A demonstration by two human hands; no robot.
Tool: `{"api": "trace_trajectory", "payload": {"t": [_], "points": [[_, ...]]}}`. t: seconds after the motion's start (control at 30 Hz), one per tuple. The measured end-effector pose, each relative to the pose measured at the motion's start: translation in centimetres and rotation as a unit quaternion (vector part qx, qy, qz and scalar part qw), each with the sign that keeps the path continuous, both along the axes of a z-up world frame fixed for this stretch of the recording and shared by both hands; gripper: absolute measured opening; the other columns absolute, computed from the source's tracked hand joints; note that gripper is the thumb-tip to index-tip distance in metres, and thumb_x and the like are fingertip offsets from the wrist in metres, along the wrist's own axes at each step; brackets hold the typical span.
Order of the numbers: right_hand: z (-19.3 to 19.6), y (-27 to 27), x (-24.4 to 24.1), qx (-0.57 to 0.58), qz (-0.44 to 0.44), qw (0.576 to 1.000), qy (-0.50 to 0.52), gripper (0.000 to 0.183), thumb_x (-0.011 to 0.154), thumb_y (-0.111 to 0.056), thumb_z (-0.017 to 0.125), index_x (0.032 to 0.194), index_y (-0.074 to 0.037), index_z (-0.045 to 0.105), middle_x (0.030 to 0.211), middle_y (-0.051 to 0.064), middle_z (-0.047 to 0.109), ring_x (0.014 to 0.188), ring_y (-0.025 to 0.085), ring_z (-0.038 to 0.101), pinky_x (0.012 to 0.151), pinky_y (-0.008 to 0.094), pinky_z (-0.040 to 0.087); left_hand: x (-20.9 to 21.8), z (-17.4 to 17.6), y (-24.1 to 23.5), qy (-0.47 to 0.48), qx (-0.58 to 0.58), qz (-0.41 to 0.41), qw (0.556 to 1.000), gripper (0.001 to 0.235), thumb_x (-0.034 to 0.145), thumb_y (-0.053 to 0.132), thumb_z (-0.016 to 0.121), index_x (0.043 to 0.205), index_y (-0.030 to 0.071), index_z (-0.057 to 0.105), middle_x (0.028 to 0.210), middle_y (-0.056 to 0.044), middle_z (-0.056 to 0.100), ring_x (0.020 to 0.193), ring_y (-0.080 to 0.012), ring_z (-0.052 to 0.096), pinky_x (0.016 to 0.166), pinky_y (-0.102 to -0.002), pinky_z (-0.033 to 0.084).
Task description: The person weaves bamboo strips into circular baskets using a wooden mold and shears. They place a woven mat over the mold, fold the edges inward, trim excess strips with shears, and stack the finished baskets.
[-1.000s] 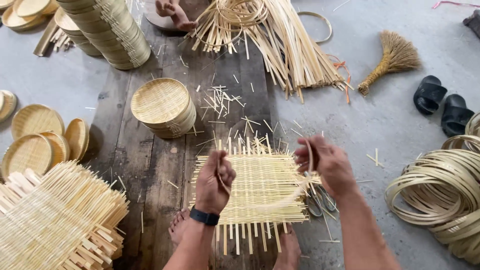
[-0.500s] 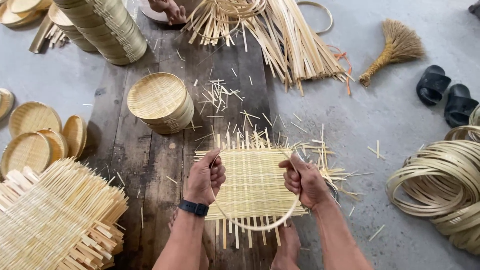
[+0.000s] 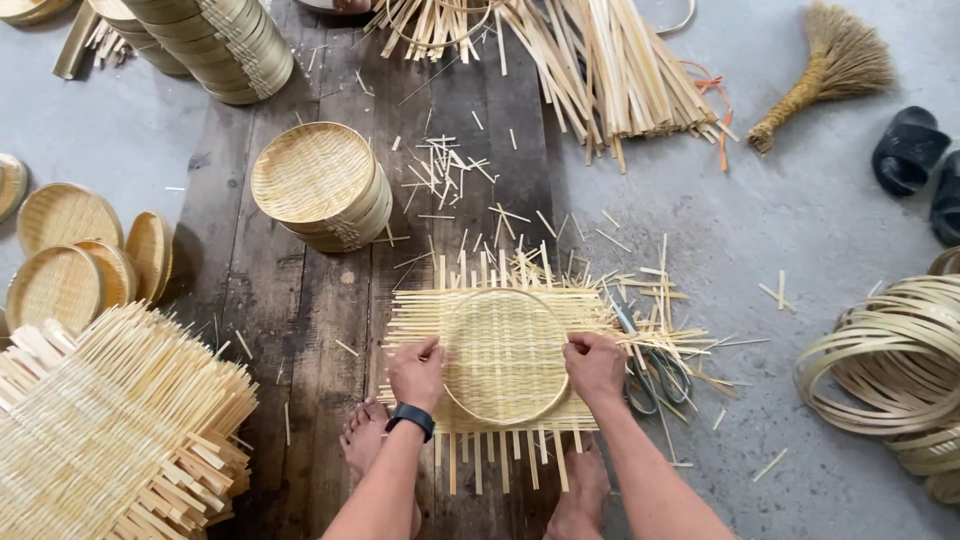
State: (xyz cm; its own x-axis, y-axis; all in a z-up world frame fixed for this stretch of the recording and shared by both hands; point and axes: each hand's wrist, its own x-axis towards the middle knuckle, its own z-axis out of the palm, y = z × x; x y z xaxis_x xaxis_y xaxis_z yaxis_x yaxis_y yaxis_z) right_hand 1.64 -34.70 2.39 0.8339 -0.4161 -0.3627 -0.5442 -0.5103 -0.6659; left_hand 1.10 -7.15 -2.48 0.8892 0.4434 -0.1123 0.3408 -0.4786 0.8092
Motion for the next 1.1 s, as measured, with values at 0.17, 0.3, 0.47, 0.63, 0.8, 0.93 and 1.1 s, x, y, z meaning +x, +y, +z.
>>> {"api": "trace_trajectory", "payload": {"t": [0.17, 0.3, 0.47, 0.63, 0.8, 0.93, 1.1], "points": [[-3.7, -1.1, 0.0, -0.064, 0.05, 0.996, -0.046, 0.027, 0.083, -0.024, 0.078, 0.105, -0.01, 0.08, 0.096, 0.013, 0.078, 0.088, 0.028, 0.075, 0.084, 0.038, 0.057, -0.1, -2.3, -0.1, 0.131, 0.024, 0.006, 0.991, 0.021, 0.088, 0.021, 0.076, 0.107, 0.017, 0.083, 0.094, -0.009, 0.079, 0.08, -0.0219, 0.073, 0.077, -0.038, 0.059], [-3.1, -0.8, 0.0, -0.035, 0.034, 0.998, -0.04, 0.029, 0.082, -0.028, 0.08, 0.106, -0.012, 0.08, 0.095, 0.014, 0.077, 0.088, 0.029, 0.075, 0.083, 0.038, 0.058, 0.1, -0.9, 0.2, 0.15, 0.042, 0.009, 0.988, 0.022, 0.083, 0.026, 0.081, 0.102, 0.014, 0.083, 0.093, -0.01, 0.08, 0.082, -0.0234, 0.074, 0.078, -0.036, 0.057], [-2.9, -0.6, -0.1, -0.035, 0.035, 0.999, -0.007, 0.026, 0.083, -0.03, 0.078, 0.103, -0.015, 0.081, 0.095, 0.01, 0.078, 0.087, 0.027, 0.074, 0.082, 0.038, 0.055, 0.0, -4.3, 1.2, 0.152, 0.046, 0.003, 0.987, 0.018, 0.084, 0.023, 0.081, 0.098, 0.014, 0.084, 0.09, -0.009, 0.08, 0.081, -0.0227, 0.075, 0.08, -0.035, 0.057], [-3.7, -0.9, -0.6, -0.055, 0.045, 0.997, -0.043, 0.025, 0.082, -0.031, 0.079, 0.101, -0.015, 0.082, 0.093, 0.009, 0.079, 0.085, 0.026, 0.074, 0.082, 0.037, 0.056, 0.2, -2.6, 1.4, 0.08, 0.053, -0.02, 0.995, 0.017, 0.083, 0.019, 0.082, 0.097, 0.01, 0.083, 0.088, -0.01, 0.079, 0.079, -0.0221, 0.076, 0.078, -0.035, 0.06], [-3.1, -0.8, -0.1, -0.045, 0.042, 0.998, -0.008, 0.027, 0.082, -0.031, 0.079, 0.103, -0.014, 0.082, 0.092, 0.011, 0.079, 0.084, 0.025, 0.075, 0.083, 0.037, 0.057, 0.5, -2.8, 1.8, 0.161, -0.07, 0.011, 0.984, 0.02, 0.078, 0.013, 0.086, 0.095, 0.005, 0.082, 0.089, -0.009, 0.08, 0.081, -0.0182, 0.077, 0.077, -0.031, 0.061], [-4.8, -0.8, -0.3, -0.048, 0.037, 0.998, -0.022, 0.027, 0.083, -0.029, 0.08, 0.103, -0.012, 0.081, 0.095, 0.011, 0.079, 0.086, 0.025, 0.074, 0.082, 0.037, 0.057, 0.7, -1.4, 2.0, 0.133, -0.101, 0.004, 0.986, 0.018, 0.08, 0.012, 0.084, 0.095, 0.003, 0.083, 0.088, -0.011, 0.081, 0.078, -0.0188, 0.077, 0.074, -0.034, 0.061], [-5.8, -1.3, 0.2, -0.034, 0.029, 0.999, -0.023, 0.027, 0.082, -0.027, 0.081, 0.103, -0.01, 0.081, 0.095, 0.012, 0.079, 0.087, 0.024, 0.076, 0.085, 0.035, 0.057, 1.6, -1.9, 2.3, 0.195, -0.093, 0.002, 0.976, 0.022, 0.077, 0.014, 0.088, 0.096, 0.005, 0.083, 0.091, -0.01, 0.08, 0.081, -0.0182, 0.075, 0.078, -0.032, 0.061]]}}
